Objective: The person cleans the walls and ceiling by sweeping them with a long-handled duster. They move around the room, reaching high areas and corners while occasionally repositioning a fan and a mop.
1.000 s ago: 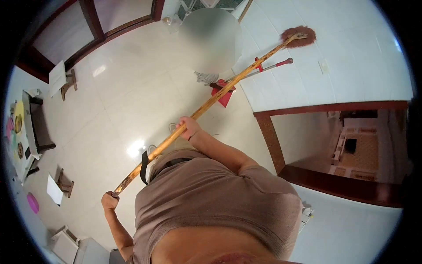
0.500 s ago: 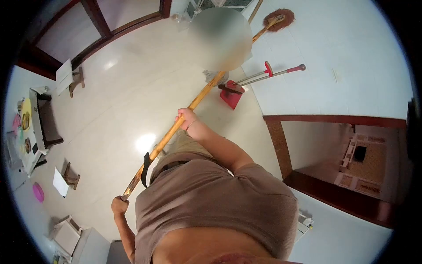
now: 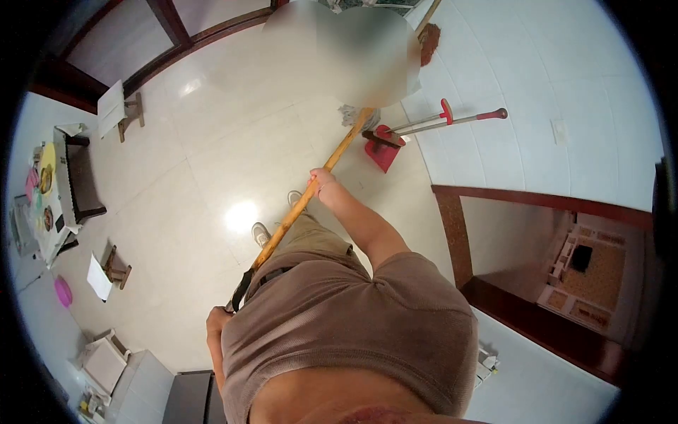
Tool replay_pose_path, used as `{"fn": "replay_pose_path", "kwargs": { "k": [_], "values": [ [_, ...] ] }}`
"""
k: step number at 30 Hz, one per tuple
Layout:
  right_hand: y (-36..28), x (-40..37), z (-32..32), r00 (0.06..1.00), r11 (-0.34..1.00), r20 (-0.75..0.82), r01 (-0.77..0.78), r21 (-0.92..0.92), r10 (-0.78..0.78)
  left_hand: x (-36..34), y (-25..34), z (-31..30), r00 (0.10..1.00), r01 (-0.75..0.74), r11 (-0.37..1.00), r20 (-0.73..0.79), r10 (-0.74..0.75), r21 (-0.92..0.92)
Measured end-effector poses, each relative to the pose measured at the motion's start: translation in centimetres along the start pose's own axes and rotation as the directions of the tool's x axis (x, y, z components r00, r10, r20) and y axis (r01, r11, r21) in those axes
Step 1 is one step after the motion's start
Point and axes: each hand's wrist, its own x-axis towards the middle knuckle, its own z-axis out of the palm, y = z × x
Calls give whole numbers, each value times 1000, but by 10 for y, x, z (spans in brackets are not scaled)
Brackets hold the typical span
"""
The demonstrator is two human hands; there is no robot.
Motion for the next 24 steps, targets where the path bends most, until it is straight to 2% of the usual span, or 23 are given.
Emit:
{"fn": "replay_pose_path", "kwargs": {
  "k": [2, 3, 5, 6, 8, 9, 11, 12, 14, 15, 17, 24],
  "values": [
    [28, 53, -35, 984, 993, 139, -114, -17, 115, 1, -21, 5, 1000, -7, 1000, 9, 7, -13],
    [28, 25, -32, 985, 994, 133, -105, -16, 106, 2, -31, 6, 1000, -14, 1000, 14, 14, -16],
    [28, -67, -14, 988, 992, -102, -104, 78, 111, 4, -50, 6, 999, -30, 999, 14, 31, -19],
    [36, -78, -17, 989, 992, -104, -93, 81, 101, 5, -60, 2, 999, -45, 999, 10, 45, -23],
    [48, -91, -22, 993, 992, -46, -108, 68, 111, 17, -84, -1, 995, -88, 996, 38, 87, 7],
    [51, -94, -25, 993, 992, -53, -100, 78, 104, 41, -106, 10, 981, -164, 974, 126, 145, 155],
    [54, -96, -29, 977, 987, 143, -162, 5, 160, 60, -122, 3, 979, -197, 967, 82, 186, 163],
    [54, -110, -23, 978, 987, 136, -162, 16, 158, 63, -127, 0, 976, -216, 962, 36, 213, 166],
    [45, -147, 3, 998, 986, -3, -64, 154, 66, 67, -124, -12, 964, -262, 947, 4, 266, 188],
    [47, -144, 5, 998, 984, -7, -62, 166, 64, 74, -127, -14, 956, -282, 938, -19, 291, 201],
    [48, -139, 6, 996, 974, 88, -6, 226, -14, 85, -131, -17, 944, -311, 924, -45, 328, 223],
    [43, -188, -5, 995, 956, 66, 50, 287, -72, 107, -138, -16, 925, -360, 915, -61, 376, 182]
  ]
}}
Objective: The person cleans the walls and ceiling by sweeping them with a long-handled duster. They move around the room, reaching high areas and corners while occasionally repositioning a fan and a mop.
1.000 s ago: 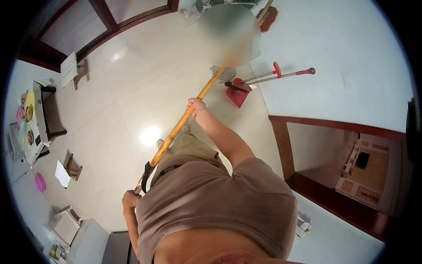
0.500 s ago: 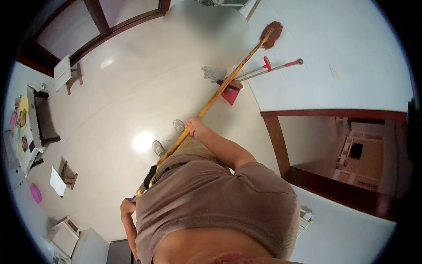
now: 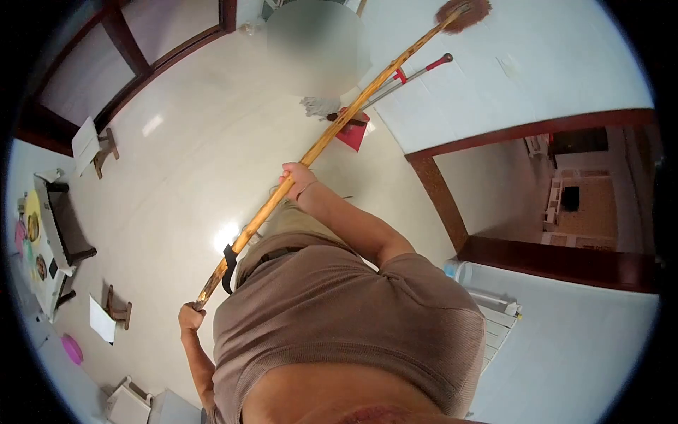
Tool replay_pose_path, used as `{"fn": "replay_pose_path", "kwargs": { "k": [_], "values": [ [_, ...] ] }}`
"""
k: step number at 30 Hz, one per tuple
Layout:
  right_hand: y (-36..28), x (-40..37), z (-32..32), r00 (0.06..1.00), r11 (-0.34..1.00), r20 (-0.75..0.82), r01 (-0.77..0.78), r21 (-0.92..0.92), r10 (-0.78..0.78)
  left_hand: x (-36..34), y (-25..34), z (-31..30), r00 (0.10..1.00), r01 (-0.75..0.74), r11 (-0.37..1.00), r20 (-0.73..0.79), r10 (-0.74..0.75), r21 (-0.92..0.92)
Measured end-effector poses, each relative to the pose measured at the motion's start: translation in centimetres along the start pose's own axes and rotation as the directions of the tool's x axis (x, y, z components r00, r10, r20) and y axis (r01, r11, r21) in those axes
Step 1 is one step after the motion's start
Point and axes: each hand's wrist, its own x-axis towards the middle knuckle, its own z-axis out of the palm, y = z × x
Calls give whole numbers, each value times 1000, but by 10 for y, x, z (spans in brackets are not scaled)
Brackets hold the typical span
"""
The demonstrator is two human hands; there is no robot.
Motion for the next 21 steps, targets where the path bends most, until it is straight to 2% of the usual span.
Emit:
{"fn": "replay_pose_path", "kwargs": {
  "k": [2, 4, 9, 11, 15, 18, 20, 21],
  "values": [
    [-2, -12, -3, 995, 1000, 91, 28, 7, -29, 4, -2, 0, 1000, -23, 1000, -14, 22, -17],
    [-4, -12, -5, 995, 999, 94, 45, 15, -47, -1, 5, -8, 998, -34, 999, -61, 34, -6],
    [-6, -20, -16, 989, 999, 135, 50, 18, -52, -16, 5, -9, 998, -36, 999, -49, 34, -34],
    [-10, -29, -25, 951, 1000, 310, -8, -14, 12, -23, 6, -5, 992, -54, 998, -114, 51, -19],
    [-11, -58, -33, 970, 999, 241, -39, -25, 44, -42, 11, -10, 988, -27, 1000, -155, 25, -11],
    [-3, -59, -49, 950, 997, 302, -75, -17, 76, -50, 8, -10, 991, 2, 999, -130, 3, 36],
    [1, -61, -54, 989, 996, 142, -59, 64, 50, -53, 6, -6, 999, -11, 1000, -47, 11, 4],
    [2, -61, -57, 989, 996, 139, -59, 64, 50, -53, 4, -3, 1000, -13, 1000, -23, 14, 21]
  ]
}}
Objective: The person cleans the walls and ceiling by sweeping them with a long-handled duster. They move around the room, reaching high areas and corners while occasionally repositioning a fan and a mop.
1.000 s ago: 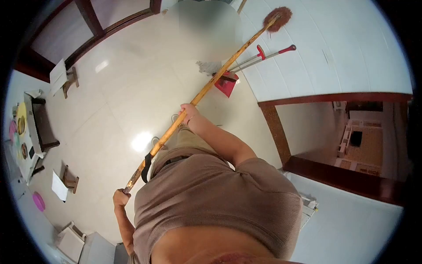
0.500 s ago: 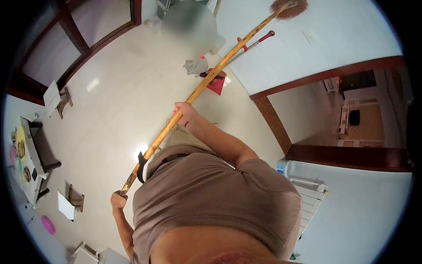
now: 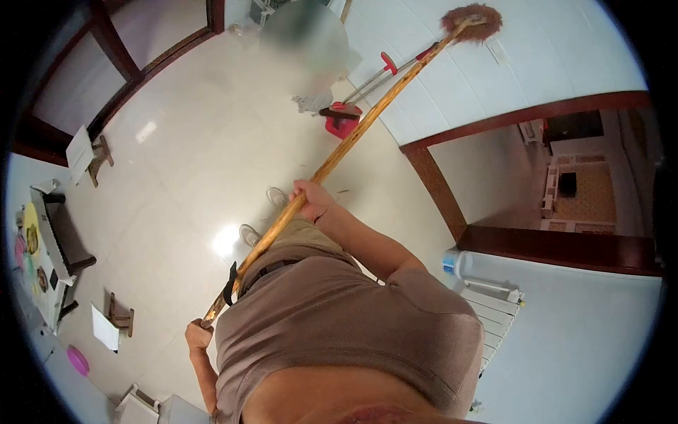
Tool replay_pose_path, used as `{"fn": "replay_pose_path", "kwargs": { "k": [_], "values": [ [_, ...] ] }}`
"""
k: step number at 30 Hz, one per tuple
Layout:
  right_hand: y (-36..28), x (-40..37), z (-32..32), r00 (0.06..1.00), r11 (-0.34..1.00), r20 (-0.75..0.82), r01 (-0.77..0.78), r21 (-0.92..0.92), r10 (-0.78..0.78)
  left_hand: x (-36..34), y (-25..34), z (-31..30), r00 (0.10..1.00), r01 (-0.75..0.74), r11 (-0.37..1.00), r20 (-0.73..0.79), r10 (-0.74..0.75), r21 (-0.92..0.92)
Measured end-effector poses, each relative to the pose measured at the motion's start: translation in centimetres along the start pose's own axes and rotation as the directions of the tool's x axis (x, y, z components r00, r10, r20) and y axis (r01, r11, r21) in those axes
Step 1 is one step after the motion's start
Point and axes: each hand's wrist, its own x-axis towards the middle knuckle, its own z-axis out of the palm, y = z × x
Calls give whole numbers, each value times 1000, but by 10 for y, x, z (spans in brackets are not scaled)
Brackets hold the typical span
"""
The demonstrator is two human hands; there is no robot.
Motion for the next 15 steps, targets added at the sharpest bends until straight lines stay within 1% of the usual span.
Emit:
{"fn": "replay_pose_path", "kwargs": {
  "k": [2, 4, 6, 8, 9, 10, 12, 13, 14, 15],
  "values": [
    [1, -5, -14, 997, 997, 71, 37, -72, -32, -8, -2, 12, 1000, 6, 1000, 8, -6, -7],
    [1, -9, -20, 997, 996, 71, 33, -80, -28, -15, -2, 19, 1000, 16, 1000, 5, -16, -14],
    [-1, -8, -27, 996, 995, 86, 24, -100, -15, -23, 0, 32, 999, 25, 999, -31, -24, 26],
    [-3, -8, -41, 984, 991, 177, 45, -129, -22, -32, 2, 47, 999, 35, 999, -34, -35, 7],
    [-5, -12, -46, 983, 990, 184, 41, -133, -16, -36, 3, 55, 999, 34, 999, -30, -35, -5],
    [-4, -17, -52, 987, 993, 160, 37, -111, -19, -40, 2, 65, 999, 44, 999, -6, -44, 9],
    [-5, -21, -67, 990, 996, 142, 34, -85, -21, -56, 5, 89, 997, 78, 997, -16, -78, 13],
    [-2, -24, -77, 994, 994, 112, 22, -104, -10, -67, 7, 104, 994, 106, 994, -17, -106, 13],
    [-3, -26, -91, 997, 992, 74, 4, -124, 6, -80, 11, 118, 996, 82, 996, -32, -83, -27],
    [-8, -37, -105, 998, 992, 65, -7, -128, 15, -94, 13, 137, 995, 92, 995, -22, -92, -27]
  ]
}}
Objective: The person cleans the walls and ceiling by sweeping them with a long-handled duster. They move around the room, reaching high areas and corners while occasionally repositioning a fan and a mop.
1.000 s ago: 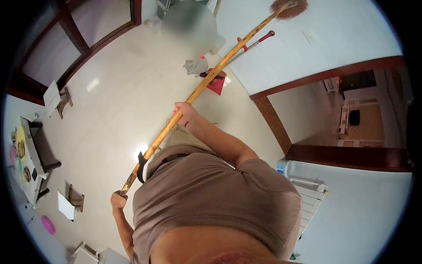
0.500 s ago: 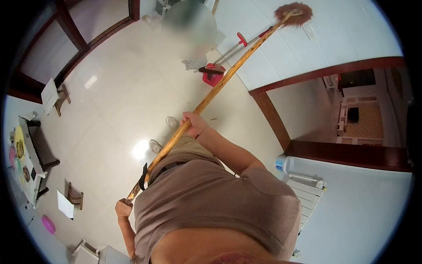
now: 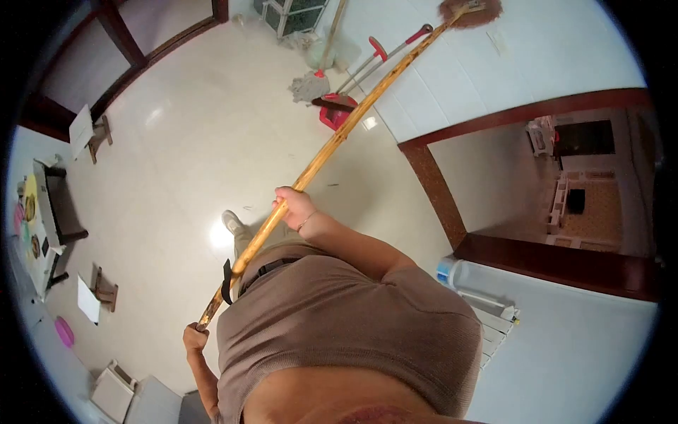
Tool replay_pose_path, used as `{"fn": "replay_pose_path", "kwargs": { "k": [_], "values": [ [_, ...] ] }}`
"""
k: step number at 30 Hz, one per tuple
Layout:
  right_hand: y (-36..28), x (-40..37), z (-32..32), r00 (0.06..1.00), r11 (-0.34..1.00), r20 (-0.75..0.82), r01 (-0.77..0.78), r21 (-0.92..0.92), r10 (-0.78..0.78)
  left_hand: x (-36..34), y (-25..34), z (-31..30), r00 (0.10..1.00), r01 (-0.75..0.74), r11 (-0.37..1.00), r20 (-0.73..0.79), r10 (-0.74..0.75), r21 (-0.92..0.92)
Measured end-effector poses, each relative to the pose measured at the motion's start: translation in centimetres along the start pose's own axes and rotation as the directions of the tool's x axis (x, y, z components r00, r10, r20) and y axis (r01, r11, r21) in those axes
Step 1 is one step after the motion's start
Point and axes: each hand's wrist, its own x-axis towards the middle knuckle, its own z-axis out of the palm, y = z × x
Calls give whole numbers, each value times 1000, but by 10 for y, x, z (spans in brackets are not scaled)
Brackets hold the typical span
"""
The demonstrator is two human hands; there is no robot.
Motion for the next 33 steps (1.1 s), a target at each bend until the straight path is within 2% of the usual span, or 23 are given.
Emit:
{"fn": "replay_pose_path", "kwargs": {
  "k": [3, 6, 8, 10, 12, 14, 16, 19, 21, 22, 24, 26, 28, 30, 32, 33],
  "values": [
    [-4, -30, -28, 999, 996, 15, 40, -86, -39, -35, -1, 49, 997, 61, 995, 50, -57, -80],
    [-5, -50, -67, 997, 986, 58, 61, -158, -52, -84, 7, 88, 999, 41, 993, 2, -41, -109],
    [-10, -61, -85, 998, 986, 54, 23, -165, -14, -102, 15, 107, 994, 111, 989, 19, -110, -102],
    [-13, -63, -102, 998, 986, 64, 4, -164, 7, -124, 23, 123, 994, 104, 989, -26, -107, -106],
    [-4, -65, -126, 997, 986, 64, -22, -164, 33, -141, 22, 141, 991, 135, 983, 16, -134, -122],
    [1, -70, -145, 998, 982, 48, -32, -188, 42, -161, 27, 149, 991, 126, 989, -35, -129, -74],
    [12, -68, -169, 990, 979, 125, -38, -200, 64, -175, 13, 165, 989, 143, 984, 60, -137, -102],
    [34, -70, -221, 996, 982, 41, -73, -176, 82, -200, -35, 227, 989, 126, 988, 88, -118, -85],
    [44, -77, -252, 990, 979, -75, -130, -159, 120, -228, -12, 232, 982, 147, 989, 119, -145, -6],
    [48, -81, -272, 989, 976, -86, -134, -174, 120, -240, -11, 244, 980, 152, 988, 132, -148, -18],
    [52, -87, -308, 970, 958, -91, -239, -160, 227, -270, -5, 267, 961, 203, 979, 189, -201, 11],
    [49, -94, -338, 945, 934, -160, -312, -172, 286, -301, 16, 283, 950, 241, 970, 212, -229, -32],
    [62, -63, -392, 941, 943, -147, -320, -92, 305, -325, 13, 316, 960, 170, 984, 233, -154, -50],
    [53, -63, -392, 943, 941, -149, -317, -121, 299, -336, 30, 331, 944, 227, 973, 258, -206, -51],
    [35, -66, -389, 943, 934, -169, -313, -170, 286, -346, 62, 332, 955, 264, 948, 183, -232, -175],
    [27, -67, -387, 943, 929, -176, -314, -197, 282, -347, 69, 342, 941, 297, 939, 222, -256, -175]
  ]
}}
